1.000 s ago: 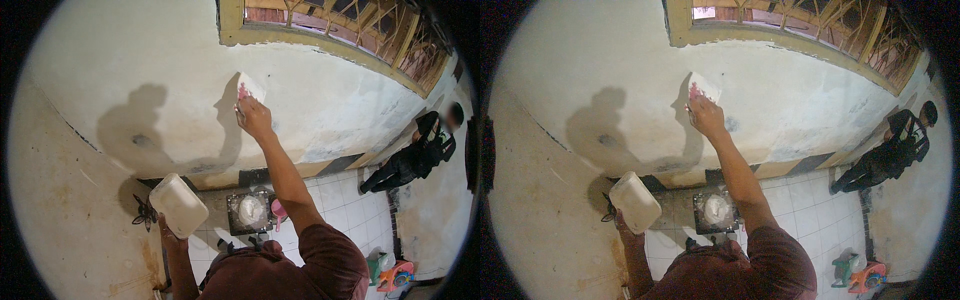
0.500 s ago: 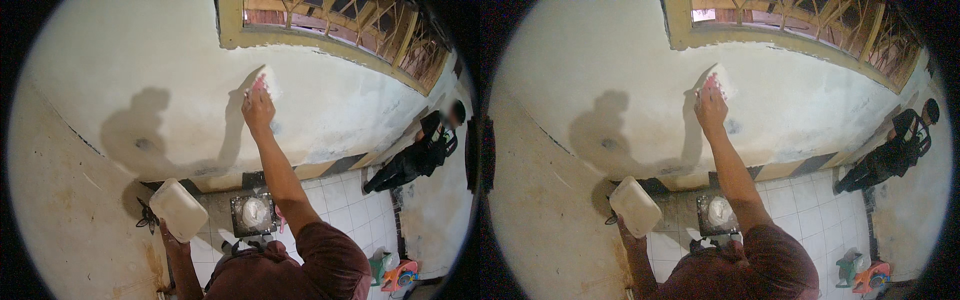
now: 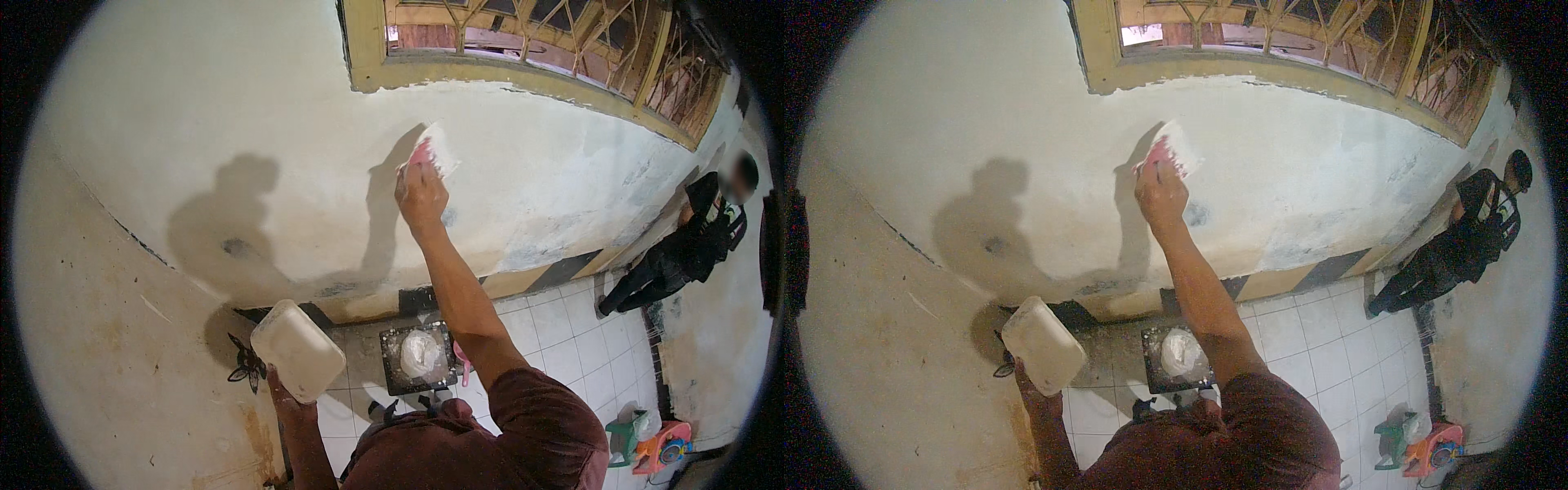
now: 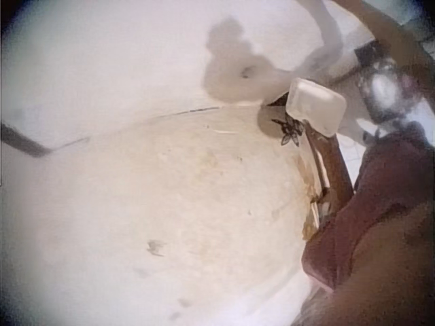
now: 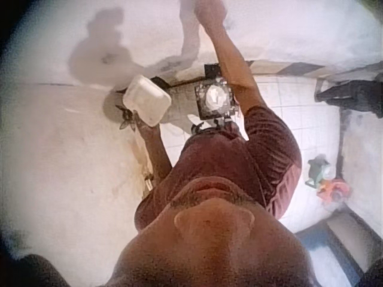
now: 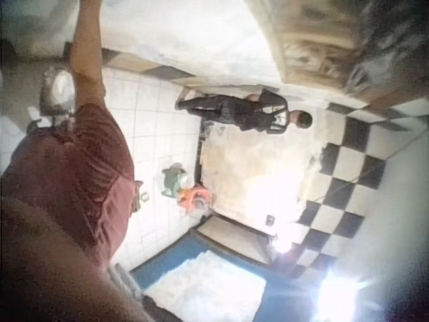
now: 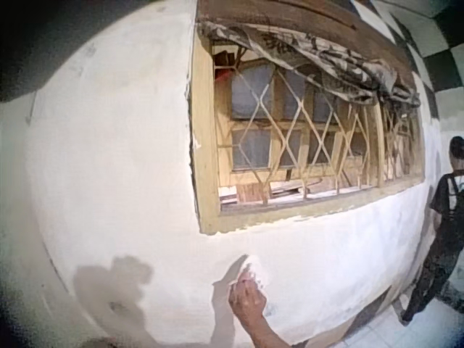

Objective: The person applies a white substance from a plastic container onto a wall using a putty knife. They spread the material across the surface and smooth it over several spots near a window frame.

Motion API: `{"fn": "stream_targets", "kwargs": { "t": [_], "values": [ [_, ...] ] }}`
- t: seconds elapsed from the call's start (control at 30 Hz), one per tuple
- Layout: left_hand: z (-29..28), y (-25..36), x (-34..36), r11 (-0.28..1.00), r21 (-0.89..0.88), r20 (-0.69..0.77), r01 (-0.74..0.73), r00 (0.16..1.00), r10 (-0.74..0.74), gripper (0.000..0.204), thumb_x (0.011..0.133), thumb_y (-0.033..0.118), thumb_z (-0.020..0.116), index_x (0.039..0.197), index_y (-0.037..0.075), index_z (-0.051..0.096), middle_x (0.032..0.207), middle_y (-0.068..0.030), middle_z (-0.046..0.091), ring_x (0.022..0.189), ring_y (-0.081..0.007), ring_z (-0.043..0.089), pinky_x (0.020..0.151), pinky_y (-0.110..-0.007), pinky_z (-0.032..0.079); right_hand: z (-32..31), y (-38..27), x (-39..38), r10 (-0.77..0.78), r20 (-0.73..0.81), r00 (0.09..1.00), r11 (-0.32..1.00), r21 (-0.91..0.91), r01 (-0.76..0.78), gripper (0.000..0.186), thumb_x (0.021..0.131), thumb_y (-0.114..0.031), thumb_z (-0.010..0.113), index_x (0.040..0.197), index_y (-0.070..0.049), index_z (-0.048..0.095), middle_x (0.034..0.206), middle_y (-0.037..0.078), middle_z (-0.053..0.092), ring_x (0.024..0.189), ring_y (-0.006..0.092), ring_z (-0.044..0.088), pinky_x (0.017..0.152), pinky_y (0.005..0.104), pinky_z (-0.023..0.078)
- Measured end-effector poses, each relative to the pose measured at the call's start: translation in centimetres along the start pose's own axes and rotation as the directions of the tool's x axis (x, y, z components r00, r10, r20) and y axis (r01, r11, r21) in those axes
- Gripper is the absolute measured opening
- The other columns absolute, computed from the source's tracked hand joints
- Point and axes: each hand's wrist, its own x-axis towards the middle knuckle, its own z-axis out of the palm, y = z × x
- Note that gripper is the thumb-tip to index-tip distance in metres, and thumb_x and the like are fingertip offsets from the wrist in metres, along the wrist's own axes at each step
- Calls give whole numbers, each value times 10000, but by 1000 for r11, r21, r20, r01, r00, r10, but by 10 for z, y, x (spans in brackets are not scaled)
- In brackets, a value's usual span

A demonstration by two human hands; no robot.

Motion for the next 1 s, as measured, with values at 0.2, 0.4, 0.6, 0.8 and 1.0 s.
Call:
{"fn": "stream_targets", "kwargs": {
  "t": [0.2, 0.4, 0.6, 0.8, 1.0],
  "values": [
    [10, 2, -8, 1000, 27, 38, 9, 999, -10, 568, 927, 424, 517, 1368, 95, 374, 1373, -121, 432, 1245, -302, 434, 1028, -476, 388, -14, -8, -13, -129, 8, 992, 989, 70, 128, 130, 721, -114, 691, 812, -104, 598, 775, 73, 546, 681, 249, 600, 540, 355, 506],
    [10, 0, 1, 999, 47, 54, 24, 998, -26, 559, 929, 407, 514, 1364, 83, 380, 1360, -121, 454, 1238, -304, 445, 1027, -472, 390, -7, 2, -14, -34, 124, 992, 999, -3, 35, 125, 723, -126, 698, 728, -107, 574, 771, 73, 556, 692, 232, 607, 542, 336, 511],
    [13, 0, 4, 1000, 7, 72, 27, 997, -27, 512, 941, 377, 501, 1344, 73, 411, 1330, -127, 487, 1198, -303, 486, 1014, -467, 408, 1, 11, -4, -103, 120, 987, 994, 48, 98, 158, 766, -142, 682, 710, -93, 543, 728, 67, 515, 585, 246, 579, 493, 359, 489],
    [22, -1, -1, 998, 61, 1, 9, 1000, -10, 508, 944, 369, 497, 1343, 67, 408, 1319, -137, 490, 1184, -300, 497, 987, -456, 437, -14, 4, -7, -89, 156, 984, 996, 40, 84, 98, 753, -119, 667, 748, -115, 569, 735, 53, 514, 608, 222, 575, 486, 345, 483],
    [12, -1, -2, 999, 37, 27, -2, 1000, 1, 571, 899, 383, 555, 1346, 67, 392, 1322, -136, 477, 1176, -324, 493, 990, -483, 427, -45, 11, 6, -777, 173, 605, 627, 290, 723, 89, 804, -195, 608, 850, -119, 612, 844, 74, 591, 821, 228, 621, 701, 348, 533]
  ]
}}
